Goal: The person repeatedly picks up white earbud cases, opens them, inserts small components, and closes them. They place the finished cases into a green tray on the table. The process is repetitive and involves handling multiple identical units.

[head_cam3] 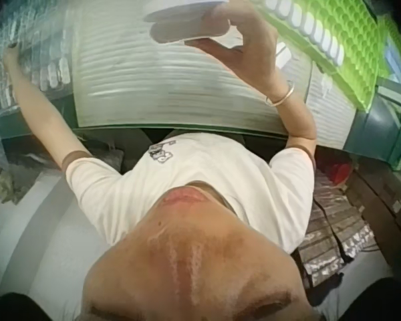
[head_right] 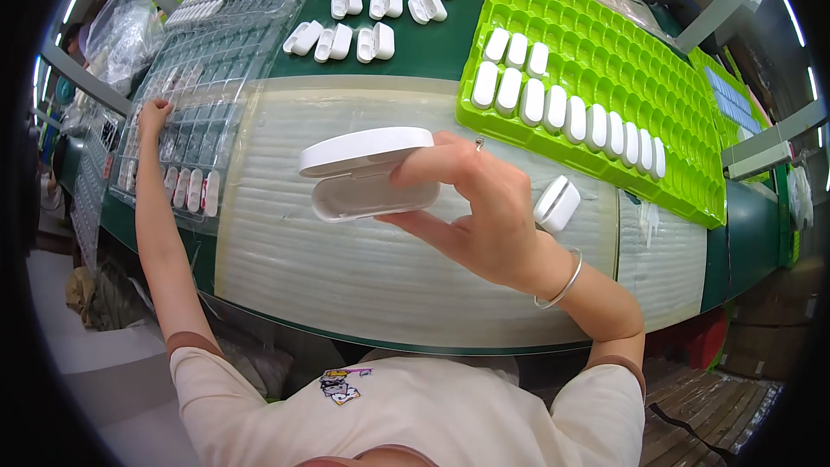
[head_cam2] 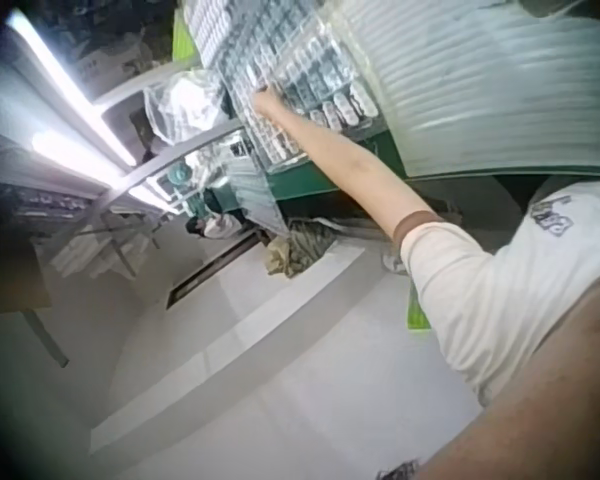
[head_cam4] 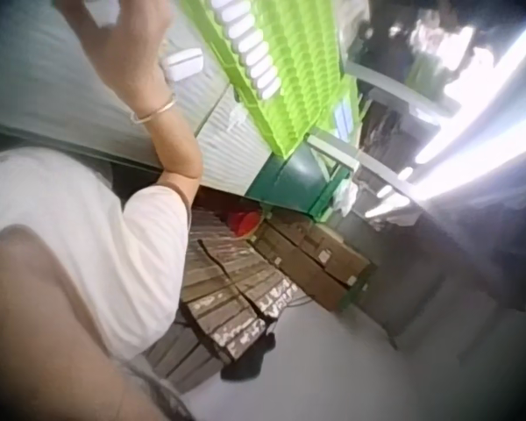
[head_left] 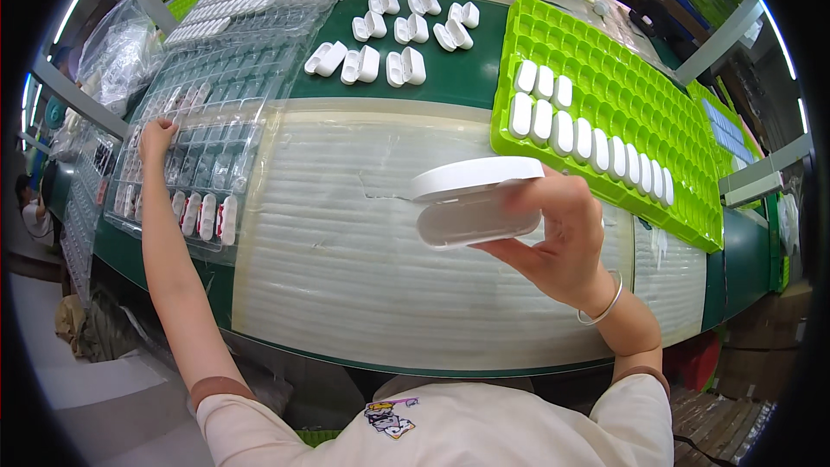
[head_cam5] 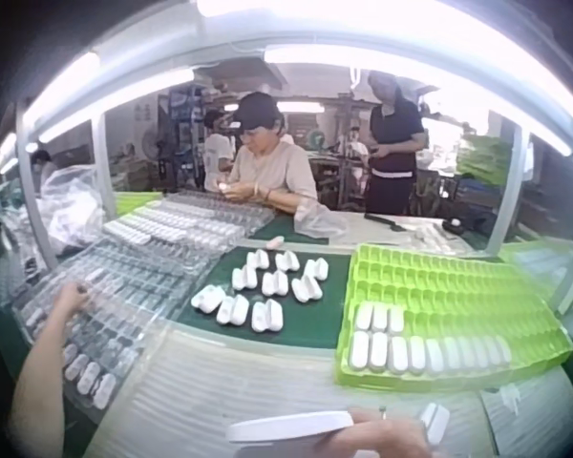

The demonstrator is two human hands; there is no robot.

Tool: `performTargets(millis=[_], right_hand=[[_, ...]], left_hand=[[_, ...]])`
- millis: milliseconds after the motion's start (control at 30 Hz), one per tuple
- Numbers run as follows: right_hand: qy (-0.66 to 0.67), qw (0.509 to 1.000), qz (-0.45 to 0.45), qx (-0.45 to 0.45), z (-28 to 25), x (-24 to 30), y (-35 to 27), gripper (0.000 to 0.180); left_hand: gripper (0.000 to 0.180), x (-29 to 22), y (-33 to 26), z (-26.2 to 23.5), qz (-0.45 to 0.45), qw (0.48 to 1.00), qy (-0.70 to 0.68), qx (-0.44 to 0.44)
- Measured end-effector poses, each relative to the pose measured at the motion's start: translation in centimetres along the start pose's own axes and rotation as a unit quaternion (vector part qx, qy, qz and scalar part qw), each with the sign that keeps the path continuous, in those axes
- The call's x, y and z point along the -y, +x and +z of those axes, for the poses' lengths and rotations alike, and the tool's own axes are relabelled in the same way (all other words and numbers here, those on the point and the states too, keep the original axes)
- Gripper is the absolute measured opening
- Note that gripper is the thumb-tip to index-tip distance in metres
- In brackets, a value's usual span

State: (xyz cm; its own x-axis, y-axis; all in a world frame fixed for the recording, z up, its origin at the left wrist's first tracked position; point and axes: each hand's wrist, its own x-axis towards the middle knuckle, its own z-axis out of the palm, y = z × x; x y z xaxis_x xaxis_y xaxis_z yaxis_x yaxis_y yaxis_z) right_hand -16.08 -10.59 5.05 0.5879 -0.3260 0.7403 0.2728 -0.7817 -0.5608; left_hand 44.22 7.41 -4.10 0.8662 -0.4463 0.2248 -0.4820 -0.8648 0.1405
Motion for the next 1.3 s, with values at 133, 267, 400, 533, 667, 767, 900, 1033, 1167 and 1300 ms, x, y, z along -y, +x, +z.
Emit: performTargets(millis=[133, 267, 400, 533, 667, 767, 900, 1033, 1167, 1300], right_hand=[[0.036, 0.999, 0.018, 0.005, 0.1, 0.8, 0.0, 0.042], [0.01, 0.999, 0.029, 0.024, -0.4, 1.3, 0.0, 0.042], [0.058, 0.989, 0.093, 0.101, -1.1, 2.2, -0.1, 0.047], [0.129, 0.973, 0.162, 0.106, -1.4, 2.7, 0.1, 0.046], [0.184, 0.956, 0.199, 0.11, -1.6, 1.9, -0.2, 0.043], [0.197, 0.95, 0.223, 0.091, -0.9, 0.7, -1.2, 0.033], [0.178, 0.936, 0.285, 0.107, 0.0, -2.0, -3.3, 0.029], [0.18, 0.923, 0.312, 0.138, 1.3, -4.5, -5.7, 0.029], [0.17, 0.907, 0.329, 0.199, 1.2, -5.2, -5.8, 0.031], [0.194, 0.893, 0.353, 0.202, 1.2, -5.7, -6.2, 0.031]], left_hand=[[0.025, 3.3, 1.8, -0.4, -0.026, 1.0, -0.018, -0.003], [0.018, -2.7, -1.9, -1.0, -0.044, 0.994, 0.082, -0.058], [0.02, -3.0, -2.4, -1.3, -0.081, 0.987, 0.098, -0.1], [0.023, -3.2, -2.8, -0.7, -0.105, 0.982, 0.024, -0.154], [0.03, -2.4, -1.8, -2.4, -0.185, 0.938, -0.144, -0.256], [0.034, -2.4, -0.6, -4.4, -0.152, 0.841, -0.468, -0.227], [0.029, -13.2, -7.9, -7.5, -0.053, 0.588, -0.806, 0.051], [0.025, -25.6, -23.4, -9.5, 0.032, 0.623, -0.769, 0.14], [0.022, -27.4, -29.3, -6.5, 0.158, 0.671, -0.659, 0.299], [0.009, -28.1, -31.5, -5.0, 0.223, 0.732, -0.595, 0.243]])
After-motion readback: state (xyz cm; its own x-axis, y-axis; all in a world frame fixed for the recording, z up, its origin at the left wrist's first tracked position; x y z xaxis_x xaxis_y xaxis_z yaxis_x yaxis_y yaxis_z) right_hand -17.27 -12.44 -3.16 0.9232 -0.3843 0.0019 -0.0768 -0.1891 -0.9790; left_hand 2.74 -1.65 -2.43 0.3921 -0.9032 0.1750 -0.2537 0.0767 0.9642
